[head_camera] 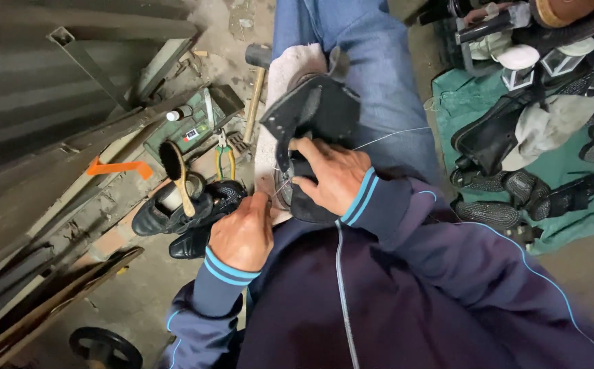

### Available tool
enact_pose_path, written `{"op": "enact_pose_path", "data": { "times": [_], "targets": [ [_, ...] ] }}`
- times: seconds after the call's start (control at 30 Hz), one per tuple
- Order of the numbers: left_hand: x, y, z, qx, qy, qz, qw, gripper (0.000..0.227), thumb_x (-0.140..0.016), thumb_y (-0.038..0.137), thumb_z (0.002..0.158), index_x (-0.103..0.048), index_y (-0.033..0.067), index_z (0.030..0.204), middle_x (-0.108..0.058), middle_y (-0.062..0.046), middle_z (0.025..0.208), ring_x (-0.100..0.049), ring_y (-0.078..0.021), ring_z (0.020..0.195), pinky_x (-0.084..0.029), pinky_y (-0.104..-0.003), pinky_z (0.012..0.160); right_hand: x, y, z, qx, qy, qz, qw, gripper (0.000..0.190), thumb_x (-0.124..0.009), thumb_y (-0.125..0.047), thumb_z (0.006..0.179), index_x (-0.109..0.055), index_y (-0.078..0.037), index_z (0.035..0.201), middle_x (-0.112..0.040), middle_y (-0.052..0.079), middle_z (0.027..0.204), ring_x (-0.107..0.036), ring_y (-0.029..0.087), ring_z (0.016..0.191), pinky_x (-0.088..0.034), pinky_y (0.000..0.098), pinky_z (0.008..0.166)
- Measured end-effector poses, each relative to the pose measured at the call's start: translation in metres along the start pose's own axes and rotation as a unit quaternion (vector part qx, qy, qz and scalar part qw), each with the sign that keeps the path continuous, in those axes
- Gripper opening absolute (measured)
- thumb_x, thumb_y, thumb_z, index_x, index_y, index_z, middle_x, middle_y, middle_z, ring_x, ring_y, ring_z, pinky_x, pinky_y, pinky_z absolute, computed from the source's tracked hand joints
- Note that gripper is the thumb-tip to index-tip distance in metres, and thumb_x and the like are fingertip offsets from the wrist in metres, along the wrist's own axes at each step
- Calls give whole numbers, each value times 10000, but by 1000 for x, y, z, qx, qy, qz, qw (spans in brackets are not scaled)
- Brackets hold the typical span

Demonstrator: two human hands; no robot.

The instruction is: Hand-sewing the sole of a leather boot using a needle and thread in a shoe repair shop.

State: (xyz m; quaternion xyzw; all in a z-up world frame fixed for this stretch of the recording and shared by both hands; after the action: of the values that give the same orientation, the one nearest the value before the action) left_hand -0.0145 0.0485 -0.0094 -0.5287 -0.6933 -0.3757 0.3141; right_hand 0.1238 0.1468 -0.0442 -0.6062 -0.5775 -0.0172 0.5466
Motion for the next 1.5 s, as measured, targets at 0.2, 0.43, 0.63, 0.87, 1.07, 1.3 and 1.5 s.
{"op": "enact_pose_path", "data": {
  "times": [0.2,0.43,0.63,0.87,1.07,1.3,1.5],
  "targets": [
    [-28,-5,11,-30,-30,-136,990,180,-468,132,968,-594,58,1074,-694,-208,803,-712,-473,757,-575,-594,625,-8,11,0,-54,4,-27,998,530,-598,-476,907,-496,-227,1363,-718,82,1087,-738,355,906,-567,529,785],
    [-35,8,17,-22,-33,-139,989,209,-499,327,1027,-647,186,1073,-751,-62,780,-747,-380,762,-592,-533,642,-26,36,-17,-146,-50,-64,986,652,-506,-585,909,-462,-170,1411,-731,108,1109,-750,384,869,-549,567,776],
    [-12,20,16,-55,84,16,995,176,-497,356,1021,-644,284,1086,-650,1,841,-725,-279,681,-590,-422,594,-37,43,-15,-183,-77,-59,978,656,-518,-544,947,-391,-126,1437,-683,151,1237,-731,446,943,-515,628,854],
    [-18,7,2,-39,45,-22,998,259,-567,379,1000,-677,249,1196,-689,-40,890,-735,-342,667,-599,-507,615,-45,35,-8,-159,-75,-60,983,680,-567,-546,930,-404,-112,1427,-683,144,1208,-739,434,919,-550,602,826],
    [9,-48,-31,15,-19,-158,987,240,-593,384,985,-722,318,1176,-774,-7,870,-745,-354,824,-608,-506,650,-70,84,-8,-187,-50,-71,979,562,-576,-549,952,-568,-66,1239,-720,152,1150,-738,387,980,-553,535,871],
    [11,-55,-22,31,19,-147,989,242,-592,365,1016,-732,244,1173,-774,-77,965,-737,-415,794,-588,-565,683,2,59,-32,38,232,144,961,616,-882,-352,847,-657,-74,1348,-673,106,1197,-674,253,586,-544,333,531],
    [-9,-39,8,-26,62,-275,959,247,-569,270,1068,-754,122,1135,-760,-117,766,-738,-378,676,-607,-515,599,51,76,-53,16,246,127,961,289,-844,-242,918,-771,-135,1176,-698,35,1015,-624,166,515,-498,276,466]
  ]
}}
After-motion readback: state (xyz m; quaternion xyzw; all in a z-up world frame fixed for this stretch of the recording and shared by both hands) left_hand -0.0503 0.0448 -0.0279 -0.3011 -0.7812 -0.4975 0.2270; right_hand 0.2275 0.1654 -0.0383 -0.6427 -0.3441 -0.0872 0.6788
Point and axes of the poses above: each hand's wrist, its own z-axis towards the middle knuckle, its own x-axis out of the back of the hand, y = z × x, the point moved 8 cm from there along z, towards the middle knuckle
